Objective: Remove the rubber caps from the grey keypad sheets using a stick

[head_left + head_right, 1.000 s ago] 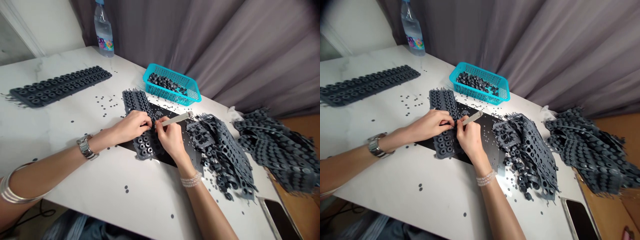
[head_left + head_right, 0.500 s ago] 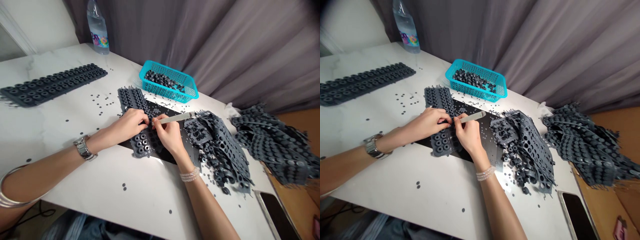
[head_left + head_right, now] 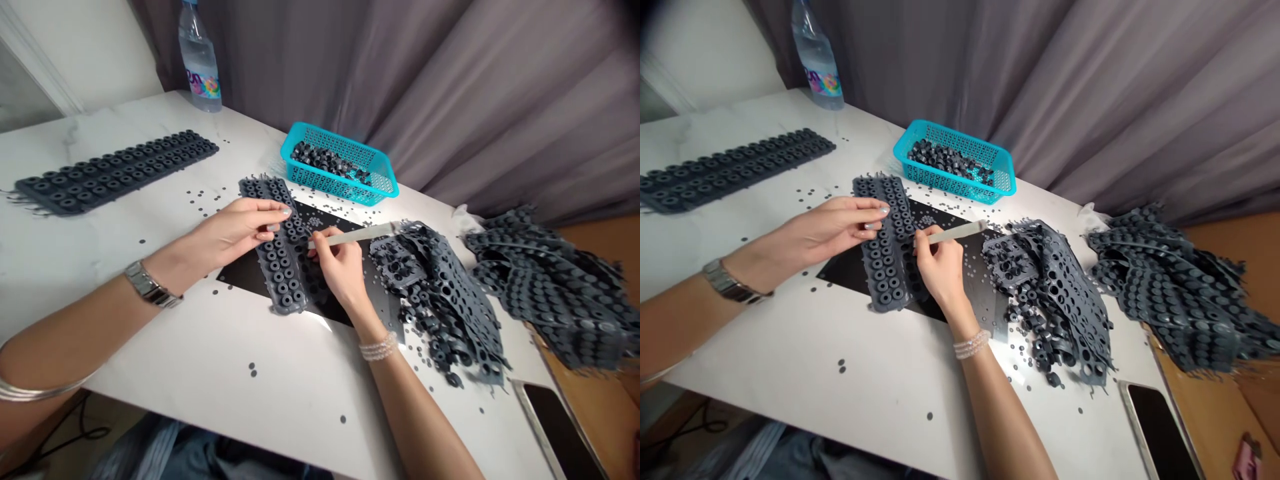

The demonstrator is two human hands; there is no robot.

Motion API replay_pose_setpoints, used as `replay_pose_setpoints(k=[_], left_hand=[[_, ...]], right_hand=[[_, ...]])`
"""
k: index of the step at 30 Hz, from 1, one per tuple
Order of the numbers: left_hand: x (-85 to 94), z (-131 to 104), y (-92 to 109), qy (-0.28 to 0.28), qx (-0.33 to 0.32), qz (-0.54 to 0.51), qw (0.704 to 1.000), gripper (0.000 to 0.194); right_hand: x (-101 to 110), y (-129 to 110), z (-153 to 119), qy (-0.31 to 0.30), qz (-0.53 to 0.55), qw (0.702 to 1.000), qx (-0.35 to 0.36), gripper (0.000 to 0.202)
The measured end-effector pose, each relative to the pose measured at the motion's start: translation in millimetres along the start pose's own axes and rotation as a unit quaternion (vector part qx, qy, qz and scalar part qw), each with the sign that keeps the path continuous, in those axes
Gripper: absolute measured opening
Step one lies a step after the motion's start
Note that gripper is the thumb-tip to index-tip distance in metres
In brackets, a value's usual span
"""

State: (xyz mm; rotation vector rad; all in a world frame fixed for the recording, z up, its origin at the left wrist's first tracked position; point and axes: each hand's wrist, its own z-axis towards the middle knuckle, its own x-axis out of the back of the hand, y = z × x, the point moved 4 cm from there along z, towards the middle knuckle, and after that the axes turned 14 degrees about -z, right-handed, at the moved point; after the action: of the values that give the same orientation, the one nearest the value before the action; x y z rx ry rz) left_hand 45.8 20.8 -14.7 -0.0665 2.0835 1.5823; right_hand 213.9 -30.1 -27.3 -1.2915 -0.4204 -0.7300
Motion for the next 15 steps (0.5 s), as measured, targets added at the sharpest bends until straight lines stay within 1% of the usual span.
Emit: replay_pose_setpoints(k=[2,5,7,9,11,15], left_hand=[[0.5,3,-7,-0.016,0.066,-0.094,0.993,0.009],[-2.3,5,-14,-0.03,0.133,-0.171,0.976,0.002],[-4.2,4,-16,-0.027,0.153,-0.197,0.968,0.005],[-5.0,2,-18,-0.016,0.165,-0.212,0.963,0.008],[-5.4,1,-19,-0.014,0.175,-0.221,0.959,0.011],[-6.2,-1,-19,-0.028,0.183,-0.238,0.953,0.015]], right_hand=[[4,6,0,0.025,0.089,0.995,-0.037,0.027],[11,13,1,0.072,0.175,0.98,-0.068,0.023],[15,18,3,0.098,0.195,0.973,-0.075,0.02],[17,22,3,0.11,0.198,0.971,-0.079,0.021],[17,24,3,0.11,0.199,0.97,-0.081,0.022],[13,24,2,0.1,0.197,0.972,-0.077,0.024]])
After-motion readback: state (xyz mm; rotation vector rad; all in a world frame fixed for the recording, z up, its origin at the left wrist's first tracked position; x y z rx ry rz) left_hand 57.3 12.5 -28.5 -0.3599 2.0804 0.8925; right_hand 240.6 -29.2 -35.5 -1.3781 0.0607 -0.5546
